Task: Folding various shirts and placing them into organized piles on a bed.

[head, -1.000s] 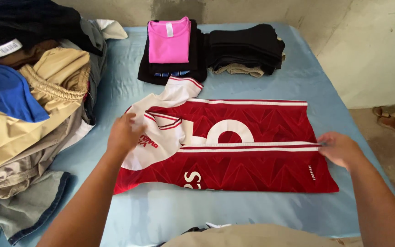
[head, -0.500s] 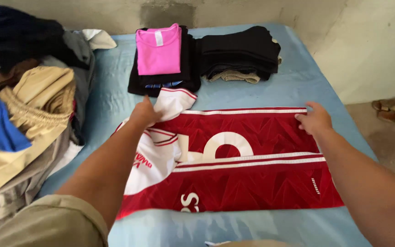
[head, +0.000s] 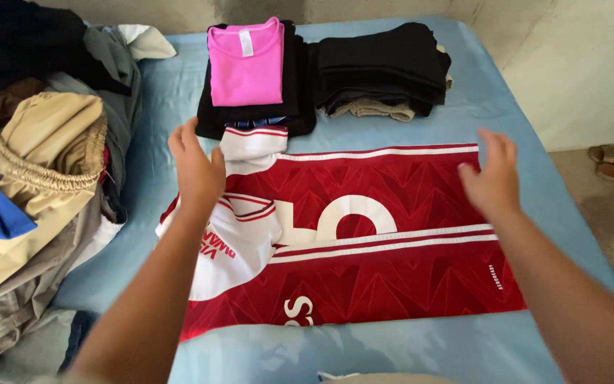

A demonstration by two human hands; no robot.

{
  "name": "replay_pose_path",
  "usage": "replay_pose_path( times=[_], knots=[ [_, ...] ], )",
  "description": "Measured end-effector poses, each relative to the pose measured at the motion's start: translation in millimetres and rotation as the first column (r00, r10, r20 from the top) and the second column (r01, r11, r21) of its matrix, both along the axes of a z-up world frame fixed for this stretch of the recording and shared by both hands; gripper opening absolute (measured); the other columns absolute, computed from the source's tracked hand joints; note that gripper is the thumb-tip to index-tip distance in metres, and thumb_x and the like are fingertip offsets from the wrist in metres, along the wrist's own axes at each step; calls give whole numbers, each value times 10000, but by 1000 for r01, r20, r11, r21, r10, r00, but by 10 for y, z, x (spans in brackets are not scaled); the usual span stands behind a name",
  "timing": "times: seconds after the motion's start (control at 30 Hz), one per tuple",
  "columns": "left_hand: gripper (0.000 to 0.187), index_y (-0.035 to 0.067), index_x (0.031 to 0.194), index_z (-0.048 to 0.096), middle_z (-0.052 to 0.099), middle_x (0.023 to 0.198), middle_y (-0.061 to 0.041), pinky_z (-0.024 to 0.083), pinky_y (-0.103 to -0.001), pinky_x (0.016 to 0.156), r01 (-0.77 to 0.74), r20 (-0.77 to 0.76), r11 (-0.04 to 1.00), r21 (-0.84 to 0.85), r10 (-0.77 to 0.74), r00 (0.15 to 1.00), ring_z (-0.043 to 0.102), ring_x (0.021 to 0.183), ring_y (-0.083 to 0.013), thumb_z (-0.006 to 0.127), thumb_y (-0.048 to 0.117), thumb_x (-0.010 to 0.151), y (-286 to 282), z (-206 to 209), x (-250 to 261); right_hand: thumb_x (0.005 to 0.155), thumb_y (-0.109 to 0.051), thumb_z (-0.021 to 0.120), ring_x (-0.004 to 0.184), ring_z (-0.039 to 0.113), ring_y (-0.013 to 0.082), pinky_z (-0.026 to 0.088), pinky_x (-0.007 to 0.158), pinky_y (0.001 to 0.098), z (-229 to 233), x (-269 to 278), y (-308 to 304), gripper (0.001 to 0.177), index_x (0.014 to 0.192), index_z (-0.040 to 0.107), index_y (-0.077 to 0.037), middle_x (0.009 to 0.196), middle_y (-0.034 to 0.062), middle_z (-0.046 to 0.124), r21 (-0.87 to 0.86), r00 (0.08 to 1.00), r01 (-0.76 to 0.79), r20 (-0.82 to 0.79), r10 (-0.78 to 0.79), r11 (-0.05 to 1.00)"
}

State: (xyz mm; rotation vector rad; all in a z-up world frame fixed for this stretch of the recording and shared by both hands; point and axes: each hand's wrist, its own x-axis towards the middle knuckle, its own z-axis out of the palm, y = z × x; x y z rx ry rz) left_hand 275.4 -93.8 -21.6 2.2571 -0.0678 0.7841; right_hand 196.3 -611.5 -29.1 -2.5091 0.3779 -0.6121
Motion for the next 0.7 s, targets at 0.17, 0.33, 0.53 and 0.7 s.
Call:
replay_pose_path(
  times=[0.17,0.33,0.53,0.7],
  knots=[
    [388,44,1317,612,629,1254,-207,461,-494,1038,-52,8,970,239,51,999,575,1211,-429,649,61,931,169,83,-1116,929,-187,746,1404,478,402,396,1132,529,-16,-931,367,528,1434,602,-138,1534,200,480,-245,982,-116,116,148,963],
    [362,78,1179,690,719,1100,-151,525,-481,896,-97,-314,936,338,209,926,670,1027,-377,671,347,937,539,-95,-1898,933,-264,722,1334,506,371,396,1141,513,-305,-1620,381,467,1389,646,-197,1438,147,527,-344,998,-59,-11,59,937],
    [423,180,1135,706,759,1052,-143,560,-496,838,-86,-602,904,419,348,719,711,988,-383,553,541,975,642,-50,-2151,959,-365,677,1291,525,366,423,1058,515,-481,-1918,272,432,1383,666,-286,1430,153,548,-515,994,11,-85,-64,857],
    [411,207,1151,691,767,1033,-162,574,-512,821,-150,-679,880,450,446,583,723,974,-394,506,550,1020,789,-129,-2227,984,-395,680,1150,591,413,509,937,517,-341,-2006,139,497,1461,631,-266,1346,220,549,-399,972,128,-133,-196,908]
  ],
)
